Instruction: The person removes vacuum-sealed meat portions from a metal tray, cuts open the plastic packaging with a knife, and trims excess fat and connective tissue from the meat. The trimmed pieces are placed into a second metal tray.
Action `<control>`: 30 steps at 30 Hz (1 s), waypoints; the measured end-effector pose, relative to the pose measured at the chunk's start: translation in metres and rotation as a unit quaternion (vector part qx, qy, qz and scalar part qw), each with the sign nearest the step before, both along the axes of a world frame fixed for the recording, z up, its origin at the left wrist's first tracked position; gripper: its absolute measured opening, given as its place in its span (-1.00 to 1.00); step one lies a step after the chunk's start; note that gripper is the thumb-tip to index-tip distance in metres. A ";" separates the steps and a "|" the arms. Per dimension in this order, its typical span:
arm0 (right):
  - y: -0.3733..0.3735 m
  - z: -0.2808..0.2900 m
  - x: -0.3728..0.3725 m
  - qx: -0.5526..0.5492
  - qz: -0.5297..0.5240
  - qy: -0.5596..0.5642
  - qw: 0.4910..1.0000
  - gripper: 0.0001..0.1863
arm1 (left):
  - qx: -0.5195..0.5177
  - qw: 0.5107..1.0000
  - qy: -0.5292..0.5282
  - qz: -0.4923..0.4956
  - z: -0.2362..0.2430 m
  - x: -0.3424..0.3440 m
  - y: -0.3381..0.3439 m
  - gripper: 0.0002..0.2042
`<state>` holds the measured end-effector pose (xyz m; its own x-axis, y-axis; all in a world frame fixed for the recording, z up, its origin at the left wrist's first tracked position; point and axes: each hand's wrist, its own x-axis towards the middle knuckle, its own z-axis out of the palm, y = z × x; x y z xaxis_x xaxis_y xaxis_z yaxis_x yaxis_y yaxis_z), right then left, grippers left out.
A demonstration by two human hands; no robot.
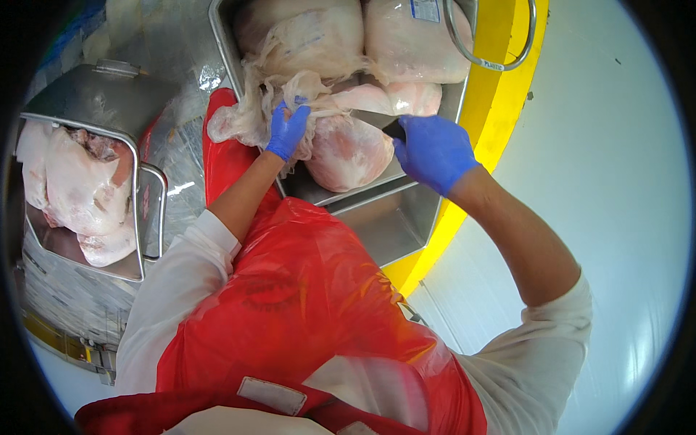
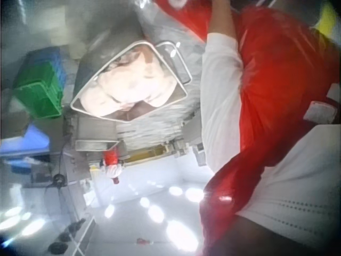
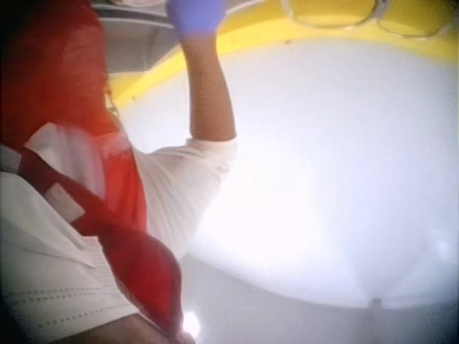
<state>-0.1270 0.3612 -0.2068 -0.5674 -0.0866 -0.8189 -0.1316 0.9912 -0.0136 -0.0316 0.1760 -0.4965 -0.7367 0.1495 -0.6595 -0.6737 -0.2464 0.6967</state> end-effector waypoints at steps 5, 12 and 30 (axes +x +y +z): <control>-0.004 -0.046 0.032 0.033 -0.012 0.014 0.999 -0.70 | 0.029 0.998 -0.002 0.049 -0.028 0.012 0.005 -0.69; -0.009 -0.073 0.111 0.072 -0.078 0.106 0.989 -0.56 | 0.031 0.988 -0.150 -0.019 -0.032 0.005 -0.008 -0.84; -0.004 -0.132 -0.111 -0.009 0.209 -0.152 0.966 -0.82 | 0.028 0.998 -0.012 0.061 -0.034 0.007 0.004 -0.69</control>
<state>-0.2377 0.3572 -0.3387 -0.2143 -0.2712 -0.9384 -0.5073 0.8519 -0.1304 -0.0244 0.1796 -0.5305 -0.7358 0.0968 -0.6702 -0.6524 -0.3667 0.6633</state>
